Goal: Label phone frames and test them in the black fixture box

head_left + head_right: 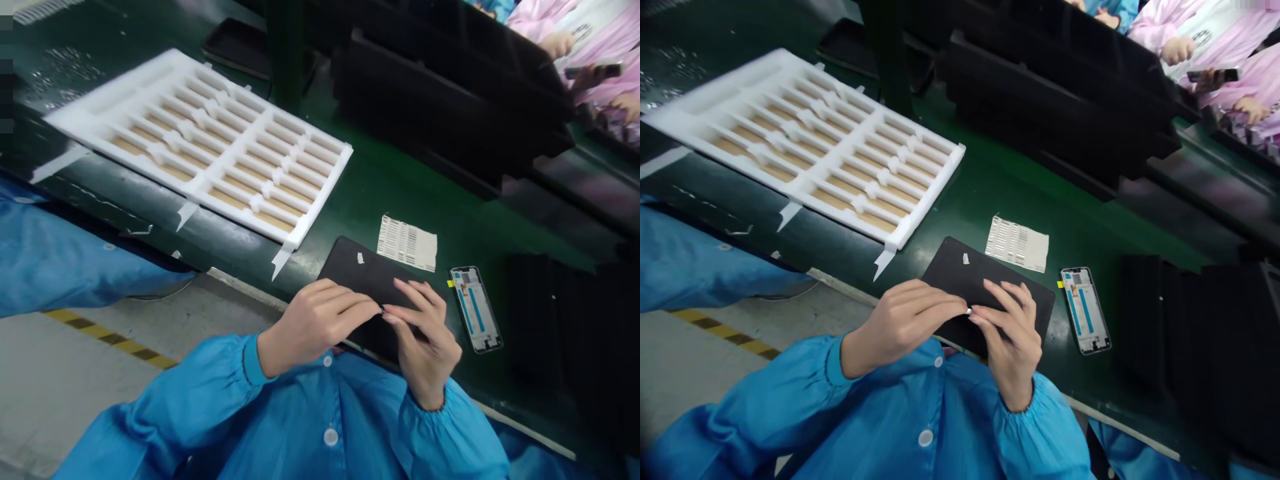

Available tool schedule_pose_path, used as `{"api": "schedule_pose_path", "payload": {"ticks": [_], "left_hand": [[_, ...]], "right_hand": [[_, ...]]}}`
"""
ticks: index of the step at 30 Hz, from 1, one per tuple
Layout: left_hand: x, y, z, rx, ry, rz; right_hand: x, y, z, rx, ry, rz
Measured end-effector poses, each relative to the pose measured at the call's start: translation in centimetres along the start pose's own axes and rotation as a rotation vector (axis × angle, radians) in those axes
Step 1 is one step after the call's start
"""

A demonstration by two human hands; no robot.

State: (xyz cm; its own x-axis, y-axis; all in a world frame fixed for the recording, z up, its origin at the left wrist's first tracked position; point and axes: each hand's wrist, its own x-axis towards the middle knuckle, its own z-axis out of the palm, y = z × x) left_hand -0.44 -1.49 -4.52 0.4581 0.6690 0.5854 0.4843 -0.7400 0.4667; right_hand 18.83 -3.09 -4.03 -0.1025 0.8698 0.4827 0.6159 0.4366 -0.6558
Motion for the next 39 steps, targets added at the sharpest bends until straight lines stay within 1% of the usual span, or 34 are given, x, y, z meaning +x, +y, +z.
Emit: {"api": "schedule_pose_path", "payload": {"ticks": [6,12,19,22,24,26,32,34,36,37,39], "left_hand": [[0.2,0.0,-0.3,0.031,0.001,0.004],[0.3,0.1,-0.5,0.024,0.008,0.014],[0.3,0.1,-0.5,0.03,0.005,0.028],[0.2,0.2,-0.4,0.016,-0.014,0.031],[0.0,0.2,-0.4,0.014,-0.023,0.027],[-0.1,0.2,-0.3,0.01,-0.028,0.021],[-0.1,0.3,-0.4,0.011,-0.042,0.012],[0.2,0.7,-0.5,0.055,-0.062,0.009],[0.7,1.1,-0.7,0.115,-0.124,0.007],[0.9,1.3,-0.9,0.138,-0.166,0.007],[1.3,1.4,-1.8,0.139,-0.261,-0.003]], "right_hand": [[0.4,0.3,-0.5,0.019,-0.071,-0.05],[0.6,0.3,-1.2,0.023,-0.133,-0.218],[-0.2,0.9,-0.9,0.024,-0.142,-0.201],[-0.6,0.9,-1.0,0.02,-0.099,-0.22],[-0.7,0.9,-1.2,-0.027,-0.045,-0.25],[-0.7,0.8,-1.6,-0.124,-0.027,-0.304],[-0.4,0.3,-2.3,-0.412,-0.079,-0.577],[-0.3,0.2,-2.3,-0.432,-0.071,-0.564],[-0.1,0.3,-2.3,-0.338,-0.015,-0.461],[0.1,0.4,-2.5,-0.254,0.042,-0.396],[0.3,0.7,-3.2,-0.079,0.211,-0.294]]}}
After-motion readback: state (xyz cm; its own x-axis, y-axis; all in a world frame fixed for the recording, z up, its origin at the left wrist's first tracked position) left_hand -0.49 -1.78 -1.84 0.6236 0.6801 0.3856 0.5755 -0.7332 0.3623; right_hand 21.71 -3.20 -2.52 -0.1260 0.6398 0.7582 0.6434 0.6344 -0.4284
